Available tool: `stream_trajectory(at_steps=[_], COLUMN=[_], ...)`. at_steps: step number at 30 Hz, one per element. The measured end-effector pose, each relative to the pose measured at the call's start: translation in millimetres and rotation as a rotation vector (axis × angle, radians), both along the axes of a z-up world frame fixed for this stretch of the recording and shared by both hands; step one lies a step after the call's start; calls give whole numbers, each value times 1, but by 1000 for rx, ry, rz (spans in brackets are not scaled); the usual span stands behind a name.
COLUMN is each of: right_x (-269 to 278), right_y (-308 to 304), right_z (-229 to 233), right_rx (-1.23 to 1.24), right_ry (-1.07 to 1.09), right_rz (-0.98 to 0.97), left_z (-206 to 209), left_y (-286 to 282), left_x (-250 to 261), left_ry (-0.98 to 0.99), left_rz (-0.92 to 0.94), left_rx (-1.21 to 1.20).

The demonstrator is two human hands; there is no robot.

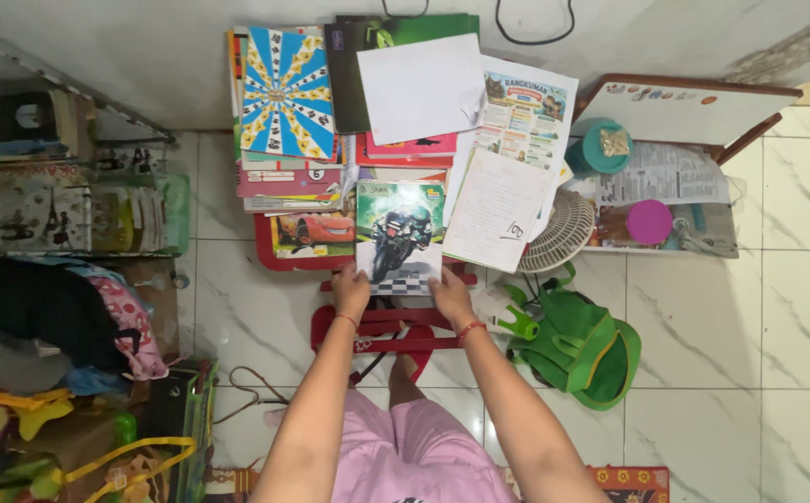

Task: The person picks up and arranges various books, folders, and papers by hand, moving them between a small red table and a storage shelf area on the floor.

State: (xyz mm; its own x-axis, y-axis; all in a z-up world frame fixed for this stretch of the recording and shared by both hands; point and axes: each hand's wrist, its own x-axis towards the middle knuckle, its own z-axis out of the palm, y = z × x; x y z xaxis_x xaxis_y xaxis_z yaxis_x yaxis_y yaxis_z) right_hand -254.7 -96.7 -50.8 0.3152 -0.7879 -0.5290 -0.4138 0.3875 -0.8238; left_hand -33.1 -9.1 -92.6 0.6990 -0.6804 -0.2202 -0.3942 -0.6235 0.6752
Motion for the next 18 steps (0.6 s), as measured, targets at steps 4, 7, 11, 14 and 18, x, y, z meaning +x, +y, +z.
stream_trajectory(at_steps=[4, 7, 11, 14, 18], right_x=[10, 14, 8, 5, 4], right_y=[18, 22, 30, 31, 41], right_z=[-5, -9, 4, 23, 50], right_rx=[-157, -53, 25, 162, 266], right_ry=[163, 106, 44, -32, -47], right_rz=[-80, -211, -278, -337, -369], left_z=[13, 26, 43, 56, 75], left_y=[-4, -4, -2, 3, 15], left_x=[4, 4, 3, 18, 40], left_ry=[136, 225, 499, 839, 999], left_rz=[48, 27, -108, -135, -223], left_rx=[89, 99, -95, -118, -144])
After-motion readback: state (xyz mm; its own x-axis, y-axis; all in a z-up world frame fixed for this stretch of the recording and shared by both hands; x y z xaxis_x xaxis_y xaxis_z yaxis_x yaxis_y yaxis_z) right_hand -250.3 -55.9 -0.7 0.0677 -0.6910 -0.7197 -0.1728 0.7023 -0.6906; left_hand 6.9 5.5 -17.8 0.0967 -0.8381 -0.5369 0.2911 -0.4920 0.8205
